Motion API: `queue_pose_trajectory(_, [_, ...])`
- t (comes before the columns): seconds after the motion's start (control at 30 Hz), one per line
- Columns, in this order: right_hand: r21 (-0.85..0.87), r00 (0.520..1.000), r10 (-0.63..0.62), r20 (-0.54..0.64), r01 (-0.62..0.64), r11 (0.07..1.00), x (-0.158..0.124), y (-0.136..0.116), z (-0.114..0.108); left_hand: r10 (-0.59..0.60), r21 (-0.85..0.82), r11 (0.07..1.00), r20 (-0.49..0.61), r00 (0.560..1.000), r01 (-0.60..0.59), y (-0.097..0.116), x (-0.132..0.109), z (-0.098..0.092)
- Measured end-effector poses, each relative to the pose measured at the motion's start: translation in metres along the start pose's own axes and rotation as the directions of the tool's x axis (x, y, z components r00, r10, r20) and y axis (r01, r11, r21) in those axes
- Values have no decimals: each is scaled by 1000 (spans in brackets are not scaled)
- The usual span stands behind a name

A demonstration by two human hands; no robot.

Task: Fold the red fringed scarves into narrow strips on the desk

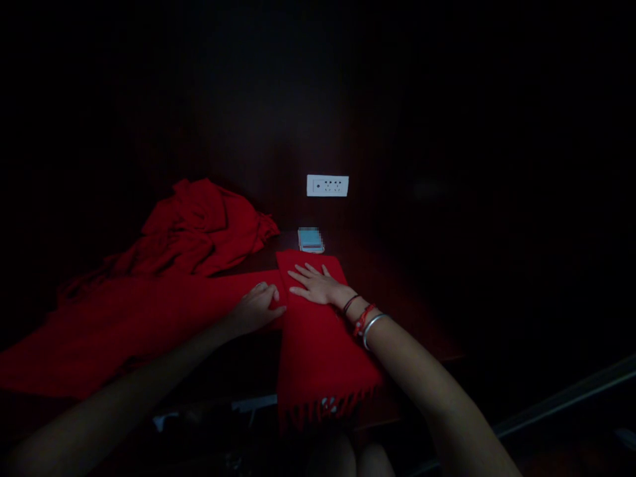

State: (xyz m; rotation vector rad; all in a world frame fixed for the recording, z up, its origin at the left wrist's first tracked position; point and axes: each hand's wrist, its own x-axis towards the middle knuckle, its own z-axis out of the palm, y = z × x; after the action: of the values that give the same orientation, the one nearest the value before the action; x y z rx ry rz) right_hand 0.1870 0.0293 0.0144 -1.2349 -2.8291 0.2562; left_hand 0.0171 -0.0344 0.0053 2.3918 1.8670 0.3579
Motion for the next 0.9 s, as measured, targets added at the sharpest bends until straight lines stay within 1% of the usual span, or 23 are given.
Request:
queue_pose_trajectory(0.07, [1, 999, -14, -45, 14, 1000, -16, -5, -4, -16, 22, 1000, -1, 1000, 16, -1, -1, -4])
queue_pose_trajectory(0.13, [-12, 996, -9, -88, 8, 1000, -39, -8, -5, -17, 28, 999, -3, 1000, 17, -1, -3, -6])
queue_pose_trajectory(0.23, [-47, 997, 32, -75, -35, 998, -73, -11, 2, 10, 15, 1000, -13, 1000, -10, 0, -4, -3])
queue_pose_trajectory(0.3, [-65, 995, 77, -61, -81, 995, -87, -13, 10, 54, 2, 999, 44, 998, -55, 1, -5, 3])
queue_pose_trajectory(0.37, [-63, 993, 107, -50, -110, 992, -93, -13, 15, 92, -13, 996, 155, 984, -91, 0, -4, 10])
queue_pose_trajectory(0.43, [-41, 993, 116, -36, -118, 992, -96, -13, 12, 105, -27, 994, 238, 966, -102, -3, -3, 14])
queue_pose_trajectory(0.5, [2, 990, 134, -47, -134, 991, -98, -12, 1, 118, -52, 993, 262, 958, -108, -7, -2, 12])
queue_pose_trajectory(0.57, [57, 979, 168, -116, -162, 985, -99, -10, -16, 111, -66, 993, 241, 964, -98, -15, -2, 2])
queue_pose_trajectory(0.6, [82, 970, 184, -162, -172, 982, -98, -9, -26, 93, -54, 995, 218, 972, -83, -21, -4, -6])
queue_pose_trajectory(0.67, [106, 951, 192, -243, -171, 980, -90, -9, -43, 8, 21, 1000, 147, 989, -12, -40, -9, -27])
queue_pose_trajectory(0.7, [103, 948, 182, -260, -161, 982, -83, -11, -49, -58, 79, 996, 106, 993, 50, -52, -14, -38])
queue_pose_trajectory(0.73, [93, 952, 163, -258, -143, 985, -74, -14, -52, -144, 138, 981, 66, 987, 134, -67, -19, -50])
queue_pose_trajectory(0.77, [80, 962, 135, -238, -119, 990, -63, -18, -53, -238, 191, 955, 33, 971, 227, -85, -25, -61])
queue_pose_trajectory(0.8, [68, 973, 102, -205, -90, 994, -50, -24, -52, -342, 237, 913, -1, 940, 332, -104, -33, -71])
queue_pose_trajectory(0.83, [57, 984, 69, -165, -60, 997, -38, -30, -48, -430, 269, 867, -22, 903, 419, -123, -41, -79])
queue_pose_trajectory(0.87, [49, 991, 38, -125, -33, 998, -26, -36, -42, -500, 290, 818, -68, 863, 497, -143, -51, -85])
queue_pose_trajectory(0.9, [41, 996, 11, -90, -7, 999, -15, -42, -35, -568, 292, 773, -81, 819, 564, -162, -61, -90])
